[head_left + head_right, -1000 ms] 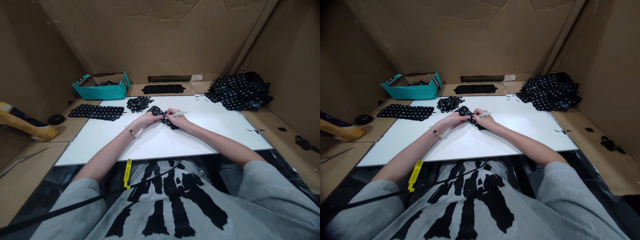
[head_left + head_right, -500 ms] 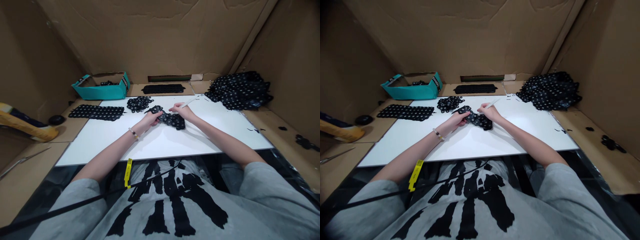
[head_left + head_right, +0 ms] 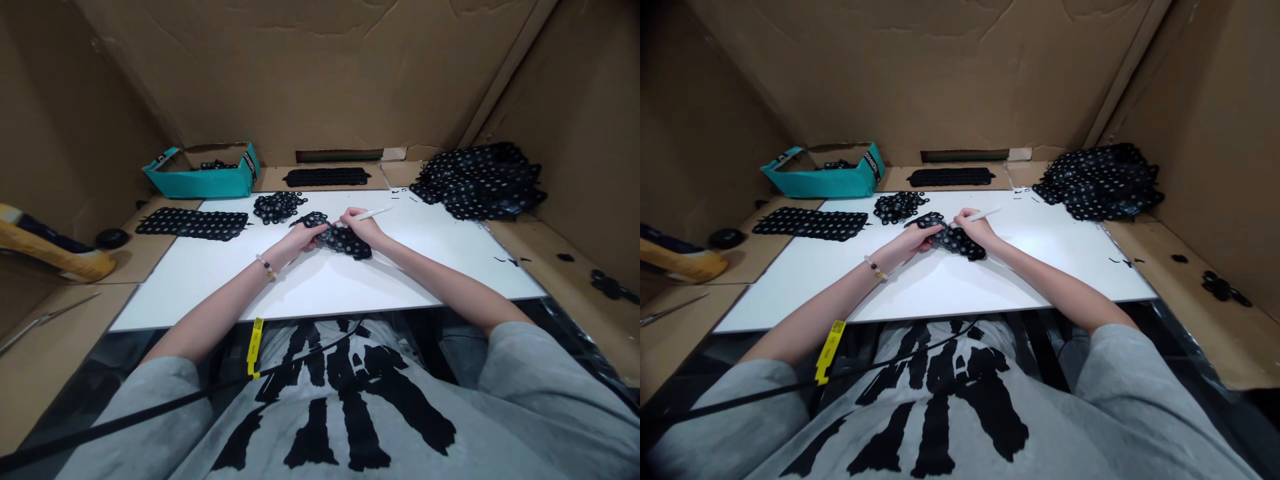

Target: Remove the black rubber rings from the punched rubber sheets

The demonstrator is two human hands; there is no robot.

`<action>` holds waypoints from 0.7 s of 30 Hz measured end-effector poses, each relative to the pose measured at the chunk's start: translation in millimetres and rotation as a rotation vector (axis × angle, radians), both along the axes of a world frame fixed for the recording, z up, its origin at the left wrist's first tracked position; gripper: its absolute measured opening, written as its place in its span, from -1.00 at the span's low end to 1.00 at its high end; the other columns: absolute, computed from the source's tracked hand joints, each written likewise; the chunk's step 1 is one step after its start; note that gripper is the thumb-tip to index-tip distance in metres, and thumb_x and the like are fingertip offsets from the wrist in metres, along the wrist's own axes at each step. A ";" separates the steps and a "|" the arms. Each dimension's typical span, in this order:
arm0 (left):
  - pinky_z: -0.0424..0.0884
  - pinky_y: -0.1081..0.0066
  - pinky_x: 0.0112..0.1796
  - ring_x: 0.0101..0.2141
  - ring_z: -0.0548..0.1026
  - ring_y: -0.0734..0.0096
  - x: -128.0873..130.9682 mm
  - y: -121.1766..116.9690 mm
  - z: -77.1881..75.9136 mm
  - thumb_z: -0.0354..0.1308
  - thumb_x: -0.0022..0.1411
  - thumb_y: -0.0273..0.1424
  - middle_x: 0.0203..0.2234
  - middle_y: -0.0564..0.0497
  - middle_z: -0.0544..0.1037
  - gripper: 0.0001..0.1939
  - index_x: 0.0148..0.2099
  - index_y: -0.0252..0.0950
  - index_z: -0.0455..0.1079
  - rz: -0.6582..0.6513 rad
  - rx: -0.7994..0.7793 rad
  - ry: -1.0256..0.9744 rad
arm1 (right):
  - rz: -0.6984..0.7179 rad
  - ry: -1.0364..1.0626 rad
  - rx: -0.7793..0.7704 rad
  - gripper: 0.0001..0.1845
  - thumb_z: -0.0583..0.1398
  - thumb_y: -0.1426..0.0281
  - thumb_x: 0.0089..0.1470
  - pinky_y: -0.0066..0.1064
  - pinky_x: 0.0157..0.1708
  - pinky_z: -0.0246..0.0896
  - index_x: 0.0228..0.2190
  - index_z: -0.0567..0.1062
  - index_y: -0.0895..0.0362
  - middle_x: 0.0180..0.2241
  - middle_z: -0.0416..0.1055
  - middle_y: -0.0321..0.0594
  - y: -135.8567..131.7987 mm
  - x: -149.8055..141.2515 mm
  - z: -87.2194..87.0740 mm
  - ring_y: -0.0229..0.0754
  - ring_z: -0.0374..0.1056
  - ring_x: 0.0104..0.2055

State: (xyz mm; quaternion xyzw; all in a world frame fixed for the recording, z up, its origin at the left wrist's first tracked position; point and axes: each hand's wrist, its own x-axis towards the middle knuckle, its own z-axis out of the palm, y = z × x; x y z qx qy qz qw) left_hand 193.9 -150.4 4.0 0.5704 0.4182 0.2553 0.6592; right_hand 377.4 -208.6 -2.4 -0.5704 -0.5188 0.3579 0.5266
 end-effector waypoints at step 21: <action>-0.07 0.55 -0.64 -0.67 0.05 0.70 -4.8 7.3 2.6 0.43 0.08 -0.53 -0.70 0.20 0.15 -0.52 -0.56 -0.28 0.12 -0.025 -0.148 -0.055 | -0.042 -0.430 0.074 -0.80 0.10 0.25 0.11 -0.33 -0.27 0.13 -0.50 0.30 0.05 -0.44 0.43 -0.30 -6.4 -10.1 -6.9 -0.13 0.32 -0.30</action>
